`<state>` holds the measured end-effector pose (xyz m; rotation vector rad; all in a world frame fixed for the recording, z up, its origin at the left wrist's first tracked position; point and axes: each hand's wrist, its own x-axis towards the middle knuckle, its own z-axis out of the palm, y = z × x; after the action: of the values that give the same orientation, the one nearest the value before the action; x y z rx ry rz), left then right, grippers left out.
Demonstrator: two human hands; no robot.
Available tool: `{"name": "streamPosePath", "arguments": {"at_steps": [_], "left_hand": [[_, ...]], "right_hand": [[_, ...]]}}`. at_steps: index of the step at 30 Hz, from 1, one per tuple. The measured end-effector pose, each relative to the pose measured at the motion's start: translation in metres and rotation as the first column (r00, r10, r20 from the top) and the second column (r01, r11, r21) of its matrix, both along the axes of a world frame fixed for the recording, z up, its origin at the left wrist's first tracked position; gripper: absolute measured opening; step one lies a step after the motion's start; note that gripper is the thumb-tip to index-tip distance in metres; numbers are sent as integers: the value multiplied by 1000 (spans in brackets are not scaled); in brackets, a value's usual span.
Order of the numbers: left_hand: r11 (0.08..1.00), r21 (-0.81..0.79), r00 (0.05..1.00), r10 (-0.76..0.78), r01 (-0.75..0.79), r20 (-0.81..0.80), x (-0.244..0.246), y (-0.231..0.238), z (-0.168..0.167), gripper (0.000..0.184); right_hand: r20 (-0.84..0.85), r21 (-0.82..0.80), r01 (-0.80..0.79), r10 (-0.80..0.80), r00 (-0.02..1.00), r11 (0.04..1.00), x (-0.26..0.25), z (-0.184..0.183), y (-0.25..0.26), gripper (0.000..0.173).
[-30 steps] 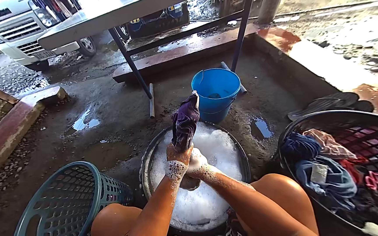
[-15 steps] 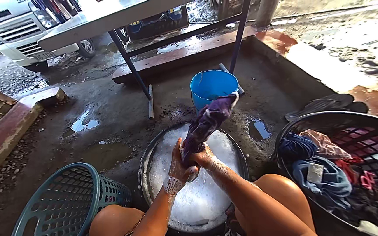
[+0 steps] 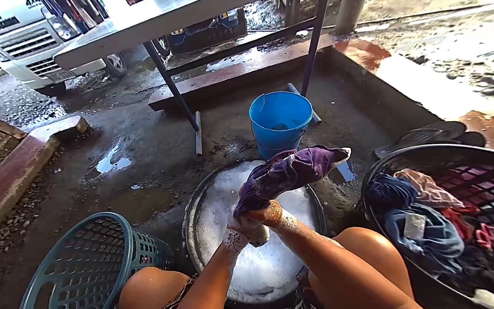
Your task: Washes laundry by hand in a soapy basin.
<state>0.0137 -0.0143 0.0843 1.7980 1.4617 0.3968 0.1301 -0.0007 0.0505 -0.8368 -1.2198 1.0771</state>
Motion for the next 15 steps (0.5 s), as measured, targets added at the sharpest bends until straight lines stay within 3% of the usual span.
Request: {"name": "streamPosePath", "arguments": {"at_steps": [6,9,12,15], "left_hand": [[997,-50,982,-46,57,185,-12,2,-12,53],[999,-1,961,-37,39,274,-22,1,-41,64],[995,-91,978,-8,28,210,-25,-1,-45,66],[981,-194,988,9,21,151,-26,1,-45,67]], "right_hand": [[-80,-27,41,-43,996,999,-3,5,-1,55],[-56,-115,44,-51,997,992,-4,6,-2,64],[35,-164,41,-36,999,986,-2,11,-3,65],[197,-147,2,27,980,989,-1,17,4,53]]}}
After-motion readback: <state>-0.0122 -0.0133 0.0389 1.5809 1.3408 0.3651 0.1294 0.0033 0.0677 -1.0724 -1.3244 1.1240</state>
